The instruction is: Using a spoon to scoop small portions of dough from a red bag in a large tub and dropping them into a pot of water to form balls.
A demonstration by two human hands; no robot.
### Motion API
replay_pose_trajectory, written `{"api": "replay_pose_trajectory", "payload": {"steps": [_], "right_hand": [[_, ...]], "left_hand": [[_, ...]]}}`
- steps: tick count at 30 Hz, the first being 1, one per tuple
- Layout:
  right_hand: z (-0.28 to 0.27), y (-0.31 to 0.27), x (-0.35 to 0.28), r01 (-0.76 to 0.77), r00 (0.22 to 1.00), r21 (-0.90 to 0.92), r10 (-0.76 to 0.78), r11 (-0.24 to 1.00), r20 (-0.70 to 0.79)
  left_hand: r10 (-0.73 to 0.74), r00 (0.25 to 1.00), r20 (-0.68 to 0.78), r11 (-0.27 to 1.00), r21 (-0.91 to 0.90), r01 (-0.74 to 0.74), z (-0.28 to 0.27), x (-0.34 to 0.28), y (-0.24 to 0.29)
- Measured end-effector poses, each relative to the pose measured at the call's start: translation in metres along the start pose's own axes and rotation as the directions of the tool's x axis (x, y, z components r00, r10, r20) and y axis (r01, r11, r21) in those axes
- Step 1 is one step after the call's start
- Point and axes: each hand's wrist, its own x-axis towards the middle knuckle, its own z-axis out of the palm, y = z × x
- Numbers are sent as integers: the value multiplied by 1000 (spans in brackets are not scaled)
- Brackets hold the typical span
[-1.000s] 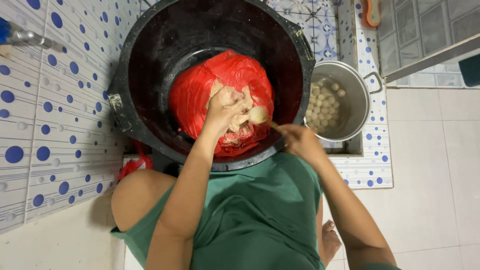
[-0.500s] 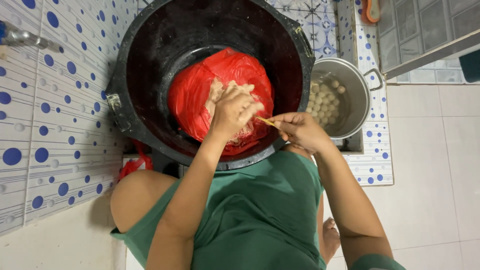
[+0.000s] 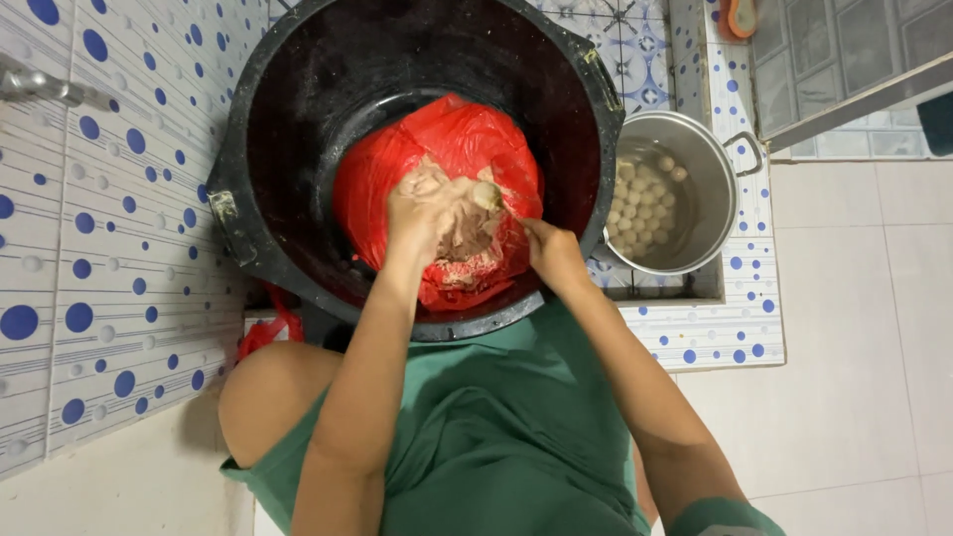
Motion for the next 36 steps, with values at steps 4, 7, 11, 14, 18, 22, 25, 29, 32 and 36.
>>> {"api": "replay_pose_trajectory", "payload": {"steps": [4,7,11,14,18,22,25,29,32,36], "right_hand": [[-4,-17,-1,52,998,-93,-56,994,-41],[-6,-26,-3,61,992,-211,-81,976,-92],[-6,-30,-5,33,991,-276,-68,961,-119],[-4,-27,-6,15,990,-280,-54,960,-130],[0,-24,-5,-15,989,-266,-25,964,-148],[-6,-31,-5,-14,990,-241,-21,971,-142],[-5,-29,-5,-25,989,-224,-8,974,-147],[-6,-31,-4,-24,988,-220,-10,975,-153],[-7,-30,-3,-24,988,-225,-11,974,-153],[-8,-32,-5,-19,989,-213,-12,977,-145]], "left_hand": [[97,995,-16,947,311,-87,-32,30,-60],[157,985,75,847,502,-173,-49,50,-87],[111,954,278,919,336,-205,-27,25,-55],[1,925,381,987,149,-62,-14,16,-37],[-133,984,117,919,387,78,-21,20,-60],[-163,969,184,976,174,131,-14,20,-66],[-76,976,206,964,266,19,-18,26,-76],[48,983,175,894,431,-120,-34,36,-97],[111,977,180,837,514,-190,-30,29,-91],[91,962,257,930,324,-175,-12,18,-63]]}}
